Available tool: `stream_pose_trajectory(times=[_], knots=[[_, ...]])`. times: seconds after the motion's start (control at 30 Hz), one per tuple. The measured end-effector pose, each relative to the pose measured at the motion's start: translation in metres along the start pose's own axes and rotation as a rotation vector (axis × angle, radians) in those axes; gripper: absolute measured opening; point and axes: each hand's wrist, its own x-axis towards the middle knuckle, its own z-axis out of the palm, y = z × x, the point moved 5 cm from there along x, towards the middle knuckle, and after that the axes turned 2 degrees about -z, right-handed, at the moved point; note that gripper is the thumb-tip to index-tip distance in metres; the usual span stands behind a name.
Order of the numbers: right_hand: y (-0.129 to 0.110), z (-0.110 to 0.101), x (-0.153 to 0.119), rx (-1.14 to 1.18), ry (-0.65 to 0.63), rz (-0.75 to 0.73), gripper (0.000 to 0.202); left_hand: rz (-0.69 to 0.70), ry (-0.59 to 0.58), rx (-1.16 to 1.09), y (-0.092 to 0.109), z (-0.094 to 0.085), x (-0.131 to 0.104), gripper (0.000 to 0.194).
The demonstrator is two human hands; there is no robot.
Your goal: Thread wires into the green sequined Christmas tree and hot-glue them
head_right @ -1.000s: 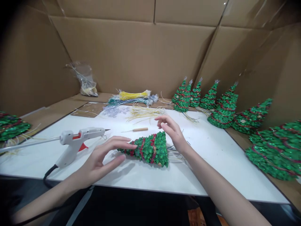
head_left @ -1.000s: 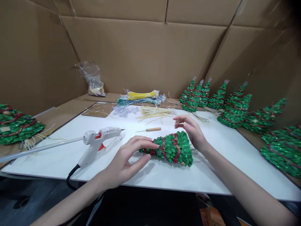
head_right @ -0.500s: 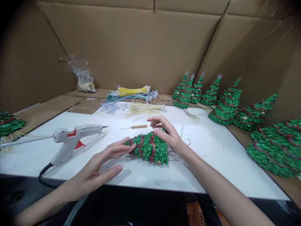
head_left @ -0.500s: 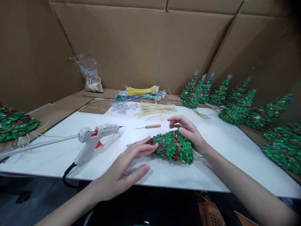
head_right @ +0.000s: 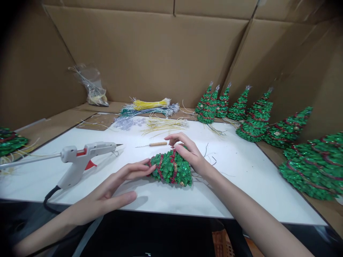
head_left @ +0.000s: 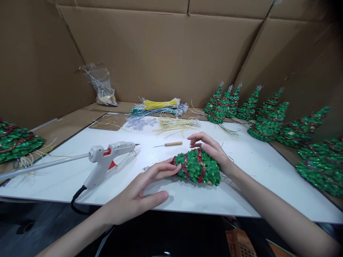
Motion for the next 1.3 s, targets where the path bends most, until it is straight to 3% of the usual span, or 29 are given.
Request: stream_pose_trajectory(times=[0.57,0.67,0.77,0.87,0.93,1.03,1.17,1.3], knots=[[0.0,-0.005,0.0,-0.052,-0.075,-0.044,0.027,0.045,-0.007,-0.003,0.0,-0.001,-0.001,0.05],[0.0,-0.013,0.006,-0.073,-0.12,-0.049,0.027,0.054,0.019,-0.004,-0.001,-0.003,-0.002,0.047],[-0.001,-0.035,0.024,-0.141,-0.031,-0.082,0.029,0.072,0.068,-0.024,-0.005,-0.006,-0.005,0.042],[0.011,-0.059,0.049,-0.359,0.074,-0.009,0.023,0.1,0.137,-0.056,-0.009,-0.009,-0.007,0.039],[0.025,-0.065,0.067,-0.541,0.057,-0.01,0.018,0.1,0.161,-0.057,-0.011,-0.01,-0.009,0.038],[0.053,-0.055,0.086,-0.956,-0.138,-0.053,0.017,0.099,0.172,-0.036,-0.012,-0.01,-0.01,0.037],[0.086,-0.036,0.1,-1.075,-0.251,-0.061,0.026,0.112,0.188,0.018,-0.01,-0.011,-0.011,0.035],[0.098,-0.022,0.109,-1.142,-0.302,-0.1,0.021,0.115,0.183,0.029,-0.006,-0.011,-0.011,0.034]])
